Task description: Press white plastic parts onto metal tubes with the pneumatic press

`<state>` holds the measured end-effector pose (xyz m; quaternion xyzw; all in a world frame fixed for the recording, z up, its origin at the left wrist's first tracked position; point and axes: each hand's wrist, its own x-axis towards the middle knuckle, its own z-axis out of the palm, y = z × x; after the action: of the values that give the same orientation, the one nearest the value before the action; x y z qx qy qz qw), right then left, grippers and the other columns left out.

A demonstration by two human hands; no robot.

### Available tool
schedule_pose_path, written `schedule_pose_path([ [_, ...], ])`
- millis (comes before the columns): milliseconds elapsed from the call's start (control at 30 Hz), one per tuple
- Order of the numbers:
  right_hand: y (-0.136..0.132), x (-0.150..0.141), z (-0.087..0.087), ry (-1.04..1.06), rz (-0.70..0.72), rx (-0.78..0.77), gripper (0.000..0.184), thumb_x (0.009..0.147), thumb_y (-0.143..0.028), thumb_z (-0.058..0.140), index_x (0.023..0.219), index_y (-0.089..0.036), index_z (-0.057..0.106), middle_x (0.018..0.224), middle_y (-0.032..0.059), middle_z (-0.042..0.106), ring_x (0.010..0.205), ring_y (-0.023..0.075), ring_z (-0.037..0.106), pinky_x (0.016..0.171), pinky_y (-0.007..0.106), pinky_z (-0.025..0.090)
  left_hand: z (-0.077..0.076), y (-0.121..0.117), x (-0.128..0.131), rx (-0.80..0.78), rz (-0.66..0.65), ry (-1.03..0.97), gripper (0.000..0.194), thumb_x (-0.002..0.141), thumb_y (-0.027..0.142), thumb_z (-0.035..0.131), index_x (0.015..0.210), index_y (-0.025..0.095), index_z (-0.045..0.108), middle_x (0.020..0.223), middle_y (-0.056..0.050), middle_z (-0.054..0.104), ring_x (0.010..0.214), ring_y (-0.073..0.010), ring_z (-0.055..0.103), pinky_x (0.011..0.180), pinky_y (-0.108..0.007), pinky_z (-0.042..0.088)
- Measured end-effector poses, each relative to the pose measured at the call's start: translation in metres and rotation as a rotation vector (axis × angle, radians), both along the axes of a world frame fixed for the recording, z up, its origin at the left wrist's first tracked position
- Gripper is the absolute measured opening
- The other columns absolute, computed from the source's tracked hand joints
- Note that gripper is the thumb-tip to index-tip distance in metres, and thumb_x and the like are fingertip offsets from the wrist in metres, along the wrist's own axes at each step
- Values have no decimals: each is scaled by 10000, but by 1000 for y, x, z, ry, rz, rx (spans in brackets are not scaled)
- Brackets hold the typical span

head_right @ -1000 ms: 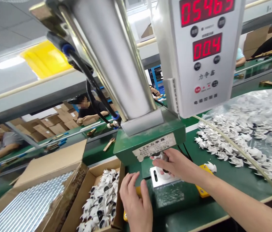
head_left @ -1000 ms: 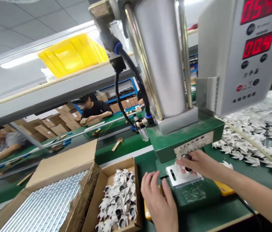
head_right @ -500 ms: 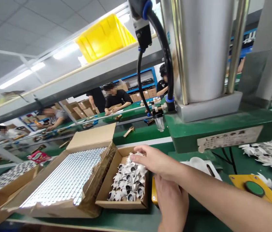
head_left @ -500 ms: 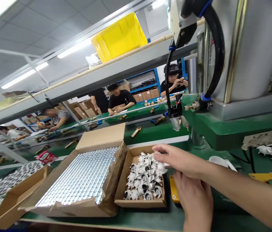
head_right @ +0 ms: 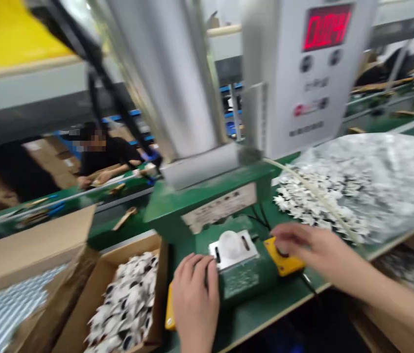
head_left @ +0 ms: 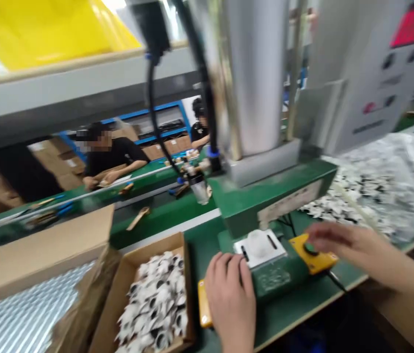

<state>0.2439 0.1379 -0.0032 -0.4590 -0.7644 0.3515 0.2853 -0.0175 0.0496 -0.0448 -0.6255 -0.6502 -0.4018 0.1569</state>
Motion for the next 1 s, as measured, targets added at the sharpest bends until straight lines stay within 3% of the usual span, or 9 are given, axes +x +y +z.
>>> schedule_pose_path([
  [100,30,53,-16,-118,-215,147,311,935,-461,447,1099,-242,595,1016,63,663,880,255,630,775,346,493,-4,8,-6,44,-6,155,115,853,213,584,942,163,637,942,-90,636,991,-290,529,868,-450,429],
  [200,43,66,-37,-275,-69,295,292,951,-330,396,1088,-208,623,1105,87,630,997,271,599,875,385,470,-9,12,-14,104,-28,283,116,856,227,577,928,156,633,908,-89,643,952,-285,551,842,-423,430],
  [333,46,42,-63,-327,139,368,390,892,-218,473,1274,-257,537,1304,69,520,1162,270,498,986,434,417,-14,15,-26,115,-69,406,127,844,230,592,942,158,630,906,-85,649,936,-270,568,828,-390,428],
  [400,49,33,-68,-355,168,389,366,891,-199,462,1237,-261,564,1237,76,555,1102,268,526,934,430,449,-16,16,-29,108,-83,442,141,833,229,607,957,163,628,911,-79,653,937,-264,571,828,-378,429],
  [500,51,32,-58,-329,96,388,287,926,-254,419,1143,-206,601,1079,109,592,978,270,569,850,429,479,-17,14,-29,97,-77,438,154,820,214,623,967,169,624,908,-70,659,938,-257,574,831,-370,435],
  [633,32,29,-17,-29,-57,170,359,942,-444,451,1273,-310,488,1204,66,536,938,233,581,774,353,499,-16,9,-22,79,-37,359,124,831,198,608,952,185,625,902,-60,659,942,-249,577,836,-368,443],
  [767,5,-4,19,254,120,-10,279,894,-464,554,1117,-300,588,1195,36,545,1069,242,540,856,292,474,-12,7,-14,52,-3,279,115,842,193,589,948,204,631,909,-54,659,953,-250,579,828,-375,457],
  [867,-1,-43,23,266,212,-14,224,881,-434,577,1031,-269,602,1071,41,592,995,230,570,831,298,481,-8,4,-8,30,11,237,107,852,179,573,941,197,630,900,-56,653,947,-252,574,825,-391,458],
  [1000,9,-85,4,76,181,251,161,882,-403,577,965,-271,618,933,39,625,934,248,574,794,345,469,-6,1,-1,-1,39,183,116,860,141,552,944,180,622,908,-64,640,972,-259,552,833,-407,444],
])
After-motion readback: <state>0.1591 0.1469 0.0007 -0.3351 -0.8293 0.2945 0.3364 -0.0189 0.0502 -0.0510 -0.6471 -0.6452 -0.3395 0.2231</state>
